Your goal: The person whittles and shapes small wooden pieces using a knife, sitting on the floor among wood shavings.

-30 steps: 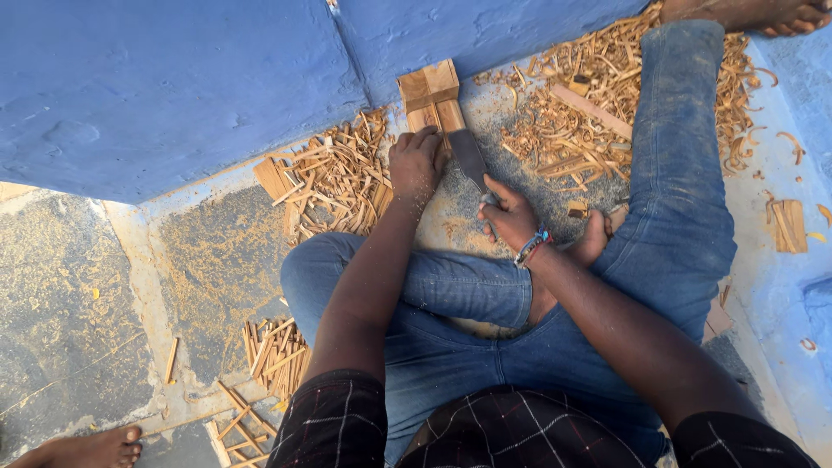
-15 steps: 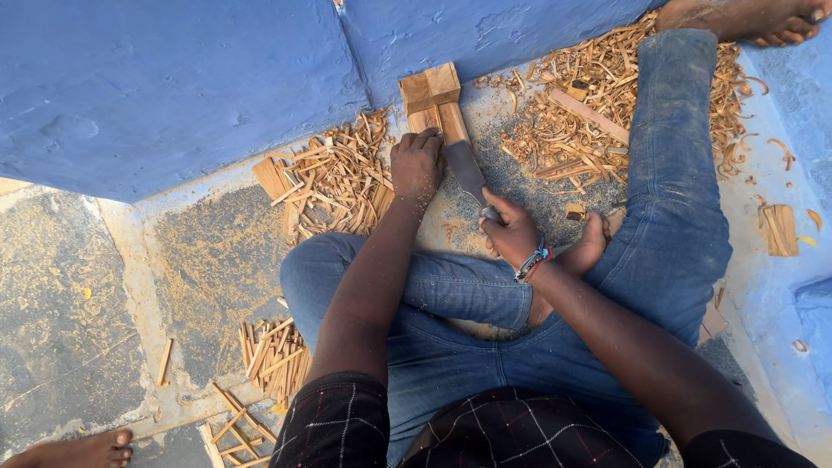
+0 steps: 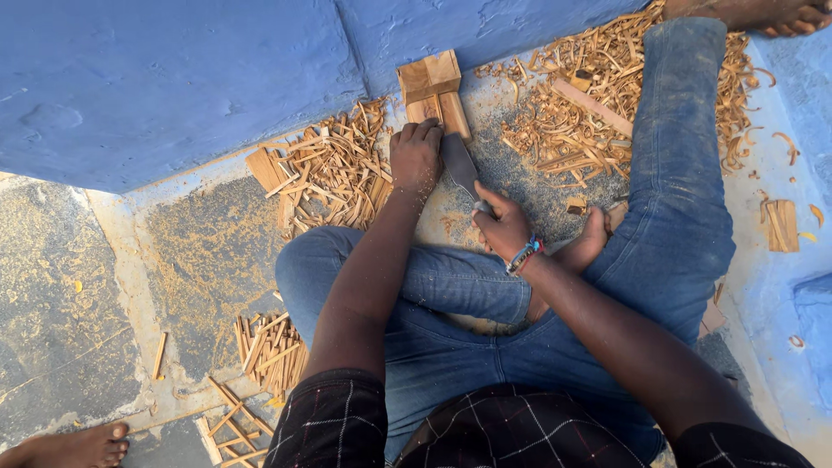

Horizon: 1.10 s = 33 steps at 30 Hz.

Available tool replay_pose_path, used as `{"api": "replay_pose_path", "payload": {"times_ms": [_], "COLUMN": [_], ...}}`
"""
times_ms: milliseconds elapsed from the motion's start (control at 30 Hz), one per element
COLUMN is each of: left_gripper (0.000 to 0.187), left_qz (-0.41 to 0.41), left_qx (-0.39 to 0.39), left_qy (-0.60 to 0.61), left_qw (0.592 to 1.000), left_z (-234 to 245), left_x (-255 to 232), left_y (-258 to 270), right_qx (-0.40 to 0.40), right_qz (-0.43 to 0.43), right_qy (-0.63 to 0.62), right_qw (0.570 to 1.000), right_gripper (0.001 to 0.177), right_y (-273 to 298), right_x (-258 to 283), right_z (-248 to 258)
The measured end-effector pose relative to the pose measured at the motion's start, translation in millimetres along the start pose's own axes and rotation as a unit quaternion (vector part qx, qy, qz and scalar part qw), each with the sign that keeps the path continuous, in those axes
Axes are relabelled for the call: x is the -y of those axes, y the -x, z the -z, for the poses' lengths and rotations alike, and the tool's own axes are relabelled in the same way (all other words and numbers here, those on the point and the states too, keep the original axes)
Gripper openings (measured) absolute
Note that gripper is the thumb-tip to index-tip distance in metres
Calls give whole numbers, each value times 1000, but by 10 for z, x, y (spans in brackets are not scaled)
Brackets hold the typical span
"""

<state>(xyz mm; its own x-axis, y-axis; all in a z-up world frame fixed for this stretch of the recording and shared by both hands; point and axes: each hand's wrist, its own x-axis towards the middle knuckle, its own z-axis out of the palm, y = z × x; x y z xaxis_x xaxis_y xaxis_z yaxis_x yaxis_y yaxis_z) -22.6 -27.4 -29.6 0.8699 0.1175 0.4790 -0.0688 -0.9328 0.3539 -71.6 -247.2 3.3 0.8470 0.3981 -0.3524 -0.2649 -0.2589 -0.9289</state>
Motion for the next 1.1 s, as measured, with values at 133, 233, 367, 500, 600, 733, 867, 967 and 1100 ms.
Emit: {"api": "replay_pose_path", "payload": {"times_ms": [133,233,367,500,600,733,867,967,1100], "left_gripper": [36,33,41,47,50,46,50,57,72], "left_qz": [0,5,20,27,22,32,32,50,62], "left_qx": [15,3,19,35,36,55,53,78,74], "left_qy": [-3,8,21,20,13,18,4,-2,0], "left_qw": [1000,1000,999,999,999,998,998,996,995], "left_z": [2,21,77,170,215,221,240,233,220], "left_x": [-19,-22,-33,-51,-64,-98,-70,-59,-67], "left_y": [17,3,-27,-80,-115,-185,-217,-229,-216], "right_qx": [1,10,26,41,45,47,61,56,57], "right_qz": [12,18,-23,-21,-42,-44,-28,-46,-56], "right_qy": [-21,-29,-40,-58,-80,-90,-110,-109,-104], "right_qw": [1000,999,999,997,995,994,992,991,991], "right_gripper": [60,60,61,60,60,60,60,60,60], "right_y": [-57,-100,-174,-243,-256,-324,-423,-534,-678], "right_x": [-18,-20,-18,-22,-63,-81,-67,-22,70], "right_z": [-25,-21,26,64,78,121,109,127,141]}}
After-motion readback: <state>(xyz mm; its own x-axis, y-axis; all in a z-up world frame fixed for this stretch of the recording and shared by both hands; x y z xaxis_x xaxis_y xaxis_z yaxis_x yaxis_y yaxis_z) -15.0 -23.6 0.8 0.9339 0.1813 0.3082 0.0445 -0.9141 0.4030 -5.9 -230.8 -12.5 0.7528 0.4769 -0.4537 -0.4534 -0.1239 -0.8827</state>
